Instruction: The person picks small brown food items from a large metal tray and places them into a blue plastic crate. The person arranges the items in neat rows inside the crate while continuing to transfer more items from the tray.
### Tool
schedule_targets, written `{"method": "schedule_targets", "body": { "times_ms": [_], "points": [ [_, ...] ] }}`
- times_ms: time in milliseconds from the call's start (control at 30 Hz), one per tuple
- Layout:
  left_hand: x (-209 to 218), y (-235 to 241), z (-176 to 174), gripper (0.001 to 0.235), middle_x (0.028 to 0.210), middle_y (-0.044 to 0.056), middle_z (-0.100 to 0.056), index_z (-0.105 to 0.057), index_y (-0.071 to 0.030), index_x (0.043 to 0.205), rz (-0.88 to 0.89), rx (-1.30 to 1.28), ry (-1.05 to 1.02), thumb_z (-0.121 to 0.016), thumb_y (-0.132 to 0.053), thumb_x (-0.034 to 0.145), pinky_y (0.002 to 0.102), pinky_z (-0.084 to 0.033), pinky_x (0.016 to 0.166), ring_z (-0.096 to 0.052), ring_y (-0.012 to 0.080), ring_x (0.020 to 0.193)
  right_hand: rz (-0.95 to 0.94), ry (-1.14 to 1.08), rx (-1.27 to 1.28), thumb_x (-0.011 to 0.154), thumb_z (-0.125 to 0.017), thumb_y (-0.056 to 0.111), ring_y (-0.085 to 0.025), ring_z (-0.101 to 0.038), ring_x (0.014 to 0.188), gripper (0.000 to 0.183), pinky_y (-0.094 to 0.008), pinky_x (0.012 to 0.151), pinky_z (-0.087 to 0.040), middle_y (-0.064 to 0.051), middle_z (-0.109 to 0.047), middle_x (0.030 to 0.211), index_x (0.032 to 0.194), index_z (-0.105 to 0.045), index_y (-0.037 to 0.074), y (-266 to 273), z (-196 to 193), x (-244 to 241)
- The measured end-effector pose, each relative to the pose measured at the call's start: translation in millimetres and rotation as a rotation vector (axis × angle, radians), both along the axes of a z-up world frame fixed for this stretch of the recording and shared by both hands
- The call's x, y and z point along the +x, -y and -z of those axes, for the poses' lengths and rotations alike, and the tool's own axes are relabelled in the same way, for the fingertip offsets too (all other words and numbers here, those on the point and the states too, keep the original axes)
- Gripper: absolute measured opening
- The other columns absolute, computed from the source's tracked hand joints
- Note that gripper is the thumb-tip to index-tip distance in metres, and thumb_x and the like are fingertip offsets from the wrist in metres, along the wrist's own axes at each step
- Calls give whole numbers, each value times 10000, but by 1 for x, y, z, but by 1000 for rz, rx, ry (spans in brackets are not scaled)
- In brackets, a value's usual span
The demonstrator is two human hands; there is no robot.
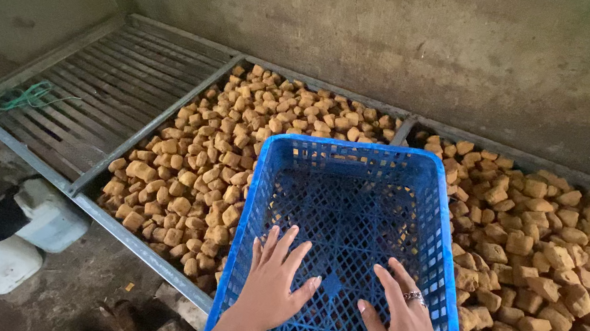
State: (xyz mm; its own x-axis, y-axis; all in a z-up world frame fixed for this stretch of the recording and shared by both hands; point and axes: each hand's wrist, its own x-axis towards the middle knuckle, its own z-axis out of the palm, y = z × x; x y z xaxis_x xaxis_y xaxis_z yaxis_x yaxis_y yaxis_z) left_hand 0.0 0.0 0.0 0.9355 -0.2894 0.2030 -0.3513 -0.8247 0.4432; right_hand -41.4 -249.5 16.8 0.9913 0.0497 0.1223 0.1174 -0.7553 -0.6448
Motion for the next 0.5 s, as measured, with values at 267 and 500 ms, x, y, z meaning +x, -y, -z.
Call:
{"method": "schedule_targets", "body": {
  "times_ms": [267, 500],
  "points": [
    [-2, -7, -4, 642, 1604, 175, -315, -534, -94, 1429, -49, -73, 39, -677, -437, 904, 645, -97, 1178, -158, 461, 1507, 20, 171, 39, 846, -715, 325, -371, -509, 1349, 618, -441, 1014, -476, -151, -467, 1527, 1402, -555, 107, 1, -4, -8],
    [-2, -31, 17, 624, 1619, 127, -350, -543, -133, 1420, -127, -41, 142, -672, -461, 905, 635, -144, 1196, -218, 440, 1522, -8, 334, 84, 829, -716, 293, -381, -532, 1321, 580, -421, 1036, -482, -187, -492, 1506, 1355, -573, 94, 19, 49, -5]
  ]
}}
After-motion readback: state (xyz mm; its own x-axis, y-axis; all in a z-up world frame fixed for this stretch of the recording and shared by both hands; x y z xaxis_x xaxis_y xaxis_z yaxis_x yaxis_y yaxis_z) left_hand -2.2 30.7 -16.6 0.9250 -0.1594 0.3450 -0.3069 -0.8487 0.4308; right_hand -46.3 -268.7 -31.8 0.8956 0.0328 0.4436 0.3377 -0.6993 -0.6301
